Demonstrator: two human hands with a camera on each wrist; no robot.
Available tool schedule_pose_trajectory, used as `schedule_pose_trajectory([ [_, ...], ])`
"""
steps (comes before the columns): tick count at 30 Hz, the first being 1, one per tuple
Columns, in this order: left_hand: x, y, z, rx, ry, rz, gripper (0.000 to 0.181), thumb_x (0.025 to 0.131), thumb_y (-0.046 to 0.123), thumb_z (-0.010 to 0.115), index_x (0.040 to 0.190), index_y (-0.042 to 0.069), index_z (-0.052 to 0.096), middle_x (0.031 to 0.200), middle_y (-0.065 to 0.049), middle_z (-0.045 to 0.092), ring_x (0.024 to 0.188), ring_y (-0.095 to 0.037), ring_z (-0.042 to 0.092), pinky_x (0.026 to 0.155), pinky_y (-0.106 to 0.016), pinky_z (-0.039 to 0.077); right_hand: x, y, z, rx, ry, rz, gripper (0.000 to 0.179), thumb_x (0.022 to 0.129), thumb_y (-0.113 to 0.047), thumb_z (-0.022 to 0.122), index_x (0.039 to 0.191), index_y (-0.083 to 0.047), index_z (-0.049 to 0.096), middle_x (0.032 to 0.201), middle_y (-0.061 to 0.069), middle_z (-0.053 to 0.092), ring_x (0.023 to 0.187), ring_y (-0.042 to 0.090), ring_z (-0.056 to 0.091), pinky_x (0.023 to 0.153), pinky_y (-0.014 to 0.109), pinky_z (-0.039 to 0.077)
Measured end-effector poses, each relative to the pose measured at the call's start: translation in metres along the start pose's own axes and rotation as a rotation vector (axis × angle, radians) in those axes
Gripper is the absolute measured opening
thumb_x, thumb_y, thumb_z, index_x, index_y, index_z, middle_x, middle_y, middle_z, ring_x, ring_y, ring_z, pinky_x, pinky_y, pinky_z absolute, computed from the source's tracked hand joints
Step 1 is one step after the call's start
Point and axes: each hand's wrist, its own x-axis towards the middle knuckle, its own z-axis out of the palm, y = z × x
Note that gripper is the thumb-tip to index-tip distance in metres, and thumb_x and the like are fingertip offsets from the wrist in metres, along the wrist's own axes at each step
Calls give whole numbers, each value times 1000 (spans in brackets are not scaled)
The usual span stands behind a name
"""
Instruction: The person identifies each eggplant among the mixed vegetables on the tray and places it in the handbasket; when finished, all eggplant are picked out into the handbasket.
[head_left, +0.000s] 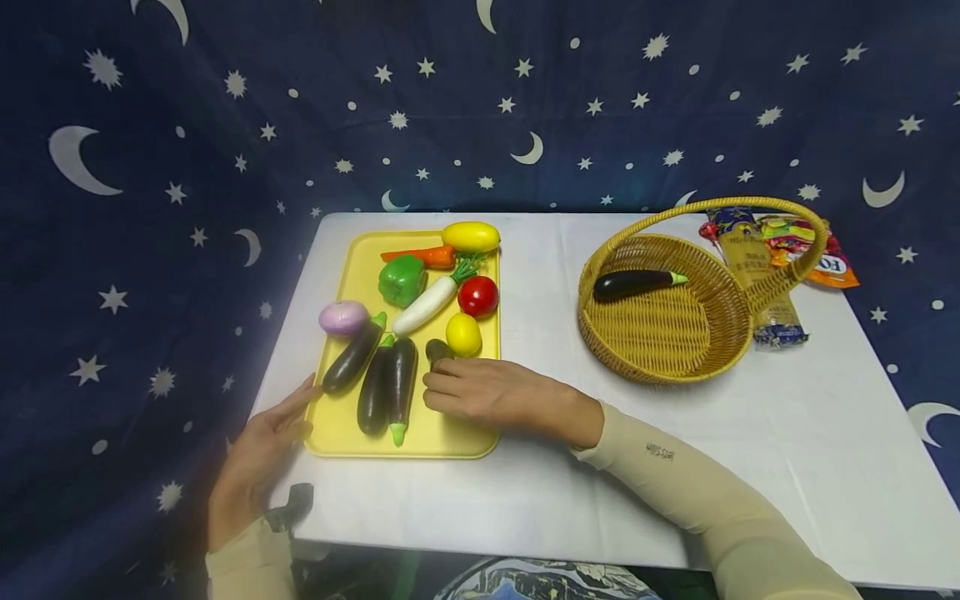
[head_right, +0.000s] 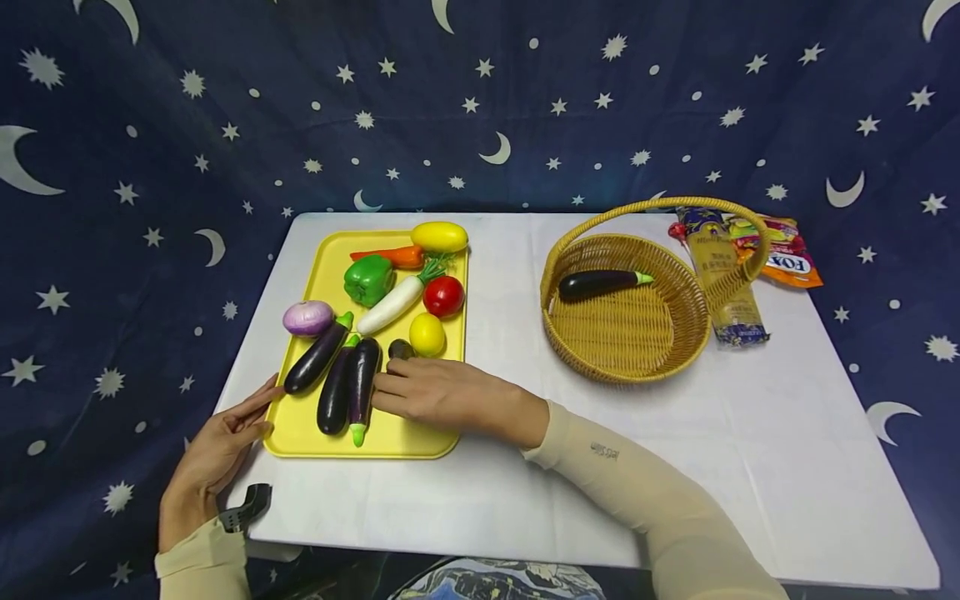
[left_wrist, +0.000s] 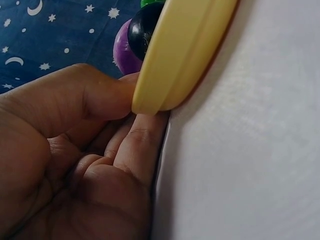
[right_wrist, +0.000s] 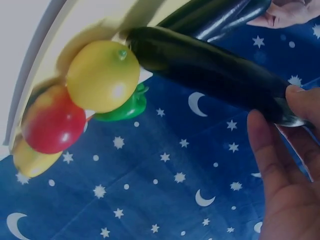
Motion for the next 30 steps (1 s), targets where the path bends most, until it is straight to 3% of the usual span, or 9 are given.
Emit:
schedule_pose_trajectory([
  [2, 0, -1, -1, 28, 6, 24, 58, 105, 35, 66, 160, 39, 46, 174, 28, 20, 169, -33, 6, 131, -74, 4, -2, 4, -3, 20, 3, 13, 27, 102, 8, 46, 114, -14, 55, 114, 1, 57, 111, 17, 54, 94, 23, 54],
  [10, 1, 1, 1, -72, -13, -24, 58, 106, 29, 65, 160, 40, 46, 172, 34, 19, 169, -28, 0, 132, -72, -1, -11, 15, -14, 51, -13, 20, 25, 104, 4, 55, 124, -11, 58, 127, 5, 61, 124, 22, 57, 105, 28, 56],
  [14, 0, 1, 1, -50, -10, 21, 59, 105, 29, 66, 161, 33, 47, 174, 27, 21, 169, -31, 3, 131, -72, 1, -13, 18, -18, 46, -23, 13, 28, 104, 3, 58, 128, -11, 57, 130, 6, 61, 125, 21, 57, 108, 28, 56],
  [21, -1, 4, 3, -93, -16, -42, 56, 107, 30, 63, 159, 44, 46, 171, 36, 19, 169, -28, -2, 130, -74, -2, -16, 19, -24, 76, 35, -24, 35, 103, 4, 58, 137, -8, 57, 141, 9, 62, 131, 22, 58, 115, 29, 53],
  [27, 0, 2, 2, -74, -11, -4, 56, 108, 25, 61, 161, 37, 46, 173, 31, 20, 169, -28, 0, 132, -71, -3, -21, 22, -31, 100, 79, -35, 40, 101, 6, 62, 139, -6, 59, 144, 10, 63, 134, 23, 60, 119, 30, 52],
  [30, 0, 2, 2, -41, -4, 12, 54, 108, 31, 62, 159, 38, 47, 172, 32, 22, 169, -27, 4, 132, -71, -1, -25, 23, -35, 143, 95, -31, 41, 100, 7, 63, 139, -4, 60, 145, 10, 64, 134, 23, 61, 118, 30, 53],
])
